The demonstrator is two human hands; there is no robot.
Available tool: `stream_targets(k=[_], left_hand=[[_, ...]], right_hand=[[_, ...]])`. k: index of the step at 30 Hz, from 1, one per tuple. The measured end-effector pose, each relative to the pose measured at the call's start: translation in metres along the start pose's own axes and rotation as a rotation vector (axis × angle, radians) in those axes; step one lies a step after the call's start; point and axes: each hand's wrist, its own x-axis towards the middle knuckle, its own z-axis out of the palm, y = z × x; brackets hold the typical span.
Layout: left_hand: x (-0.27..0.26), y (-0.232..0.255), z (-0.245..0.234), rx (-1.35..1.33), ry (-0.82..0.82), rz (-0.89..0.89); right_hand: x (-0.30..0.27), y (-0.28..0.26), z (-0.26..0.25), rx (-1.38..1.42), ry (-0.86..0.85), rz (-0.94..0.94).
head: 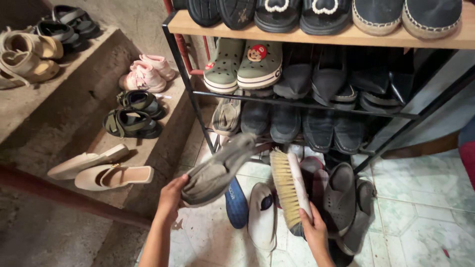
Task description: The person is cleaning various shoes using a brush. They pick up each shoe, brush it thoroughly, and place it back on the shoe rack. The task involves handling multiple pairs of shoes, including sandals, slippers, and sneakers.
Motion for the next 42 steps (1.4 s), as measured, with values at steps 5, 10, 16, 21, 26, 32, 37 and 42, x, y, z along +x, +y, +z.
stream_targets(k=[5,10,16,21,26,32,37,42], left_hand=[[0.039,0.028,0.021,-0.25,-0.051,-0.086],[0.101,0.053,0.094,-0.241,-0.055,-0.037],[0.175,0.065,0.187,-0.602,0.048,-0.02],[0.25,0.058,0.223,-0.44,0.17,0.009],[0.282,0.032,0.21,0.291,0.49,0.302],[0.228,0.052,0.209,0.409,0.507,0.241],[0.219,-0.004,0.2,0.274,0.655,0.365],[0.19,-0.156,0.207,0.293,0.74,0.529]], right_hand=[[0.01,0.027,0.011,0.167,0.018,0.142],[0.017,0.048,0.016,0.149,-0.009,0.227],[0.032,0.075,0.023,0.477,-0.047,0.077],[0.04,0.085,0.023,0.448,-0.02,-0.134],[0.029,0.09,0.015,0.391,0.051,0.204],[0.021,0.062,0.008,0.14,-0.047,0.292],[0.002,0.042,0.011,0.126,-0.058,0.367],[0.002,0.001,-0.003,0.045,-0.039,0.302]])
